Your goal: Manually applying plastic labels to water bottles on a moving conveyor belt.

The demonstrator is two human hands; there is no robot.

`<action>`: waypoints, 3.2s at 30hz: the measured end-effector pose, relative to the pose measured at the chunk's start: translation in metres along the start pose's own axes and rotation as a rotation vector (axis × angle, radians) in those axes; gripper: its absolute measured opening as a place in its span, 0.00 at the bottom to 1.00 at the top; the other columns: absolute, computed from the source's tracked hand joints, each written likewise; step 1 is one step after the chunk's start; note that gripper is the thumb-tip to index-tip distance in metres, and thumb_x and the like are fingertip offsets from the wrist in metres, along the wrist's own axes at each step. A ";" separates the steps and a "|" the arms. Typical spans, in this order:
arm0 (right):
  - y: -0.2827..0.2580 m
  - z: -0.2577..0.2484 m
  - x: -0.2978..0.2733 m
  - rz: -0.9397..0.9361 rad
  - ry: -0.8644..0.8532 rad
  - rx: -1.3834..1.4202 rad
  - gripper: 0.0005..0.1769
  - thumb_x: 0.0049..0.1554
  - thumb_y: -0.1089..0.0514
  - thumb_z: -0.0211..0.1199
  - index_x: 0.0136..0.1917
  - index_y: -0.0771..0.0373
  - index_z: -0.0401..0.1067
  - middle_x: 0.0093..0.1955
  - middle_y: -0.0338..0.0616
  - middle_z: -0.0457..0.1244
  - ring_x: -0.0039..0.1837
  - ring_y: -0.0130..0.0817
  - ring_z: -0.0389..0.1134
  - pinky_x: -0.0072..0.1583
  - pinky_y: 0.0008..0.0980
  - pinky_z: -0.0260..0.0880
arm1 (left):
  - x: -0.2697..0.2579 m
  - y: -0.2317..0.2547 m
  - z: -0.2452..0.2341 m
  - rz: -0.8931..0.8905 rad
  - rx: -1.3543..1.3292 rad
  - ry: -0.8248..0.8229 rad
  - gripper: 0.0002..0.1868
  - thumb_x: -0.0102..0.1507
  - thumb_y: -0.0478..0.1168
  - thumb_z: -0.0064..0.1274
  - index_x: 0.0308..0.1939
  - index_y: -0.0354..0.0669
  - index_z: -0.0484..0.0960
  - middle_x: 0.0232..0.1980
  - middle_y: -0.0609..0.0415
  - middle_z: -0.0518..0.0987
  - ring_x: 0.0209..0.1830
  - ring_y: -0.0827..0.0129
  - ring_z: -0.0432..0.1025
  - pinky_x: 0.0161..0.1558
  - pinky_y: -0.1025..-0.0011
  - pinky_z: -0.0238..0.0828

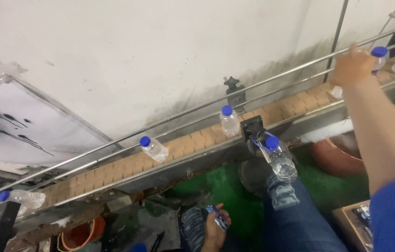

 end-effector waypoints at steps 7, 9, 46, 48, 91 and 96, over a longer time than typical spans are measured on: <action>-0.109 -0.045 -0.276 -0.383 1.637 0.245 0.13 0.60 0.53 0.44 0.36 0.55 0.64 0.30 0.36 0.57 0.32 0.29 0.58 0.35 0.28 0.60 | -0.045 0.016 0.044 -0.146 0.078 0.141 0.22 0.63 0.32 0.35 0.62 0.34 0.64 0.55 0.29 0.72 0.49 0.48 0.70 0.46 0.61 0.66; -0.150 -0.009 -0.333 -0.678 1.577 0.559 0.19 0.57 0.52 0.44 0.26 0.53 0.61 0.24 0.34 0.53 0.27 0.31 0.56 0.30 0.31 0.58 | -0.051 0.012 0.043 -0.177 0.107 0.185 0.20 0.64 0.33 0.35 0.61 0.35 0.65 0.56 0.32 0.71 0.52 0.48 0.69 0.49 0.61 0.64; -0.179 -0.107 -0.155 -0.694 0.338 0.887 0.08 0.53 0.53 0.60 0.39 0.60 0.73 0.45 0.42 0.63 0.45 0.35 0.65 0.49 0.34 0.67 | -0.044 0.009 0.040 -0.158 0.171 -0.006 0.22 0.63 0.40 0.32 0.54 0.29 0.69 0.29 0.41 0.75 0.23 0.60 0.68 0.26 0.70 0.65; -0.182 -0.110 -0.139 -0.696 0.339 0.749 0.10 0.52 0.50 0.61 0.38 0.59 0.72 0.45 0.42 0.61 0.45 0.35 0.64 0.48 0.33 0.68 | -0.045 0.007 0.043 -0.194 0.165 -0.020 0.24 0.63 0.40 0.32 0.60 0.30 0.66 0.34 0.38 0.77 0.26 0.58 0.71 0.30 0.69 0.67; -0.252 -0.010 -0.326 -1.096 -0.096 1.217 0.26 0.49 0.56 0.60 0.61 0.58 0.60 0.55 0.44 0.62 0.51 0.33 0.67 0.53 0.29 0.70 | -0.085 0.053 0.083 0.143 0.100 0.155 0.12 0.56 0.35 0.53 0.42 0.33 0.71 0.34 0.43 0.75 0.32 0.59 0.72 0.34 0.65 0.73; -0.280 0.063 -0.329 -0.820 -0.492 1.521 0.09 0.40 0.56 0.72 0.36 0.60 0.79 0.41 0.39 0.68 0.38 0.24 0.68 0.41 0.19 0.70 | -0.107 0.082 0.110 0.258 0.127 0.194 0.11 0.59 0.38 0.49 0.39 0.30 0.74 0.28 0.42 0.75 0.20 0.61 0.70 0.25 0.69 0.71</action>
Point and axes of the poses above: each hand's wrist, its own x-axis towards the middle knuckle, its own z-axis out of the palm, y = z × x, the point moved 8 cm from there along x, towards the middle knuckle
